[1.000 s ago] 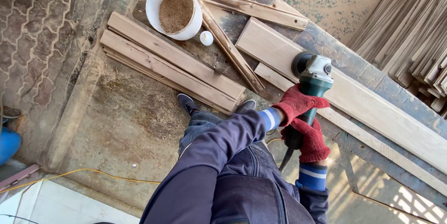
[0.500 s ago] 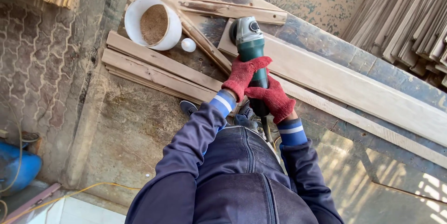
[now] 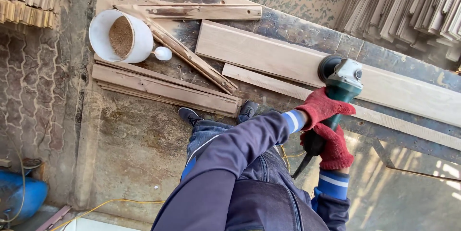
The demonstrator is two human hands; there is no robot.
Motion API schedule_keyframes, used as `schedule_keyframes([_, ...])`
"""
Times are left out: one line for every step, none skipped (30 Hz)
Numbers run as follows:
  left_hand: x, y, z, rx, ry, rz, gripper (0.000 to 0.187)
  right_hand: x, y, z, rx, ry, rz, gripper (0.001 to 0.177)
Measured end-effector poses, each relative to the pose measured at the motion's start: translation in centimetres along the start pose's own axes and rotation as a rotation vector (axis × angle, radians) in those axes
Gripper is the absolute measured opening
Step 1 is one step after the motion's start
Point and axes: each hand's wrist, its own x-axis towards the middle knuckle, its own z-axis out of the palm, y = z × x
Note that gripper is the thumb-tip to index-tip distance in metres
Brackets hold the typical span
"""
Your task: Sanding a long wooden plank using an angle grinder with a sanding disc.
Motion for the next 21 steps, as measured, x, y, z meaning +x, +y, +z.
schedule_keyframes([1.3, -1.3, 0.1, -0.057, -0.041, -0.014, 0.081, -0.1, 0.5, -0.4, 0.032, 0.001, 0.004, 0.032])
schedule_keyframes([-0.1, -0.4, -0.4, -0.054, -0.040, -0.017, 0.081, 0.0, 0.4, -0.1, 0.036, 0.002, 0.008, 0.032])
schedule_keyframes([-1.7, 0.5, -0.8, -0.037, 0.009, 0.003, 0.078, 0.0, 0.3, 0.2, 0.012, -0.017, 0.002, 0.033])
schedule_keyframes([-3.3, 1.4, -1.3, -0.019, 0.058, 0.024, 0.076, -0.1, 0.3, 0.5, -0.012, -0.036, -0.005, 0.033])
schedule_keyframes([-3.3, 1.7, -2.0, -0.016, 0.059, 0.025, 0.076, 0.1, 0.3, 1.3, -0.009, -0.036, -0.005, 0.033])
schedule_keyframes([-3.5, 2.0, -2.7, -0.002, 0.093, 0.043, 0.077, 0.1, 0.3, 2.1, -0.051, -0.045, -0.004, 0.036])
schedule_keyframes([-3.6, 2.5, -3.5, 0.007, 0.129, 0.066, 0.078, 0.3, 0.2, 2.9, -0.097, -0.056, -0.005, 0.038])
schedule_keyframes([-4.0, 2.8, -4.8, 0.006, 0.131, 0.071, 0.078, 0.3, 0.1, 3.9, -0.098, -0.061, -0.010, 0.038])
schedule_keyframes([-4.3, 3.1, -6.1, -0.014, 0.167, 0.087, 0.076, 0.4, 0.0, 4.9, -0.132, -0.090, -0.007, 0.040])
schedule_keyframes([-4.7, 3.5, -7.6, -0.034, 0.202, 0.102, 0.075, 0.4, -0.1, 6.0, -0.165, -0.119, -0.005, 0.042])
schedule_keyframes([-5.0, 3.7, -8.9, -0.043, 0.208, 0.109, 0.075, 0.3, -0.3, 7.2, -0.174, -0.128, -0.008, 0.042])
schedule_keyframes([-5.3, 3.8, -10.3, -0.050, 0.245, 0.129, 0.073, 0.2, -0.4, 8.4, -0.235, -0.162, -0.009, 0.043])
schedule_keyframes([-5.6, 4.0, -11.8, -0.057, 0.285, 0.149, 0.071, 0.1, -0.4, 9.8, -0.296, -0.197, -0.009, 0.044])
schedule_keyframes([-6.1, 4.2, -13.4, -0.066, 0.293, 0.155, 0.071, 0.2, -0.4, 11.0, -0.304, -0.207, -0.012, 0.044])
schedule_keyframes([-6.7, 4.2, -14.9, -0.154, 0.317, 0.185, 0.066, 0.3, -0.3, 12.3, -0.347, -0.253, -0.011, 0.047])
schedule_keyframes([-7.3, 4.3, -16.4, -0.242, 0.341, 0.216, 0.061, 0.3, -0.2, 13.5, -0.390, -0.300, -0.010, 0.050])
schedule_keyframes([-7.2, 4.0, -18.1, -0.247, 0.348, 0.221, 0.061, 1.0, 0.6, 14.6, -0.394, -0.308, -0.013, 0.050])
schedule_keyframes([-7.2, 3.8, -19.7, -0.310, 0.379, 0.249, 0.058, 1.7, 1.4, 15.7, -0.420, -0.362, -0.023, 0.052])
schedule_keyframes([-7.1, 3.6, -21.1, -0.370, 0.406, 0.275, 0.054, 2.4, 2.1, 16.7, -0.442, -0.411, -0.033, 0.055])
schedule_keyframes([-8.9, 4.2, -23.0, -0.370, 0.409, 0.280, 0.054, 2.7, 2.4, 17.5, -0.442, -0.416, -0.036, 0.055])
schedule_keyframes([-10.6, 4.9, -24.7, -0.301, 0.178, 0.317, 0.044, 3.2, 2.6, 18.3, -0.422, -0.448, -0.024, 0.054])
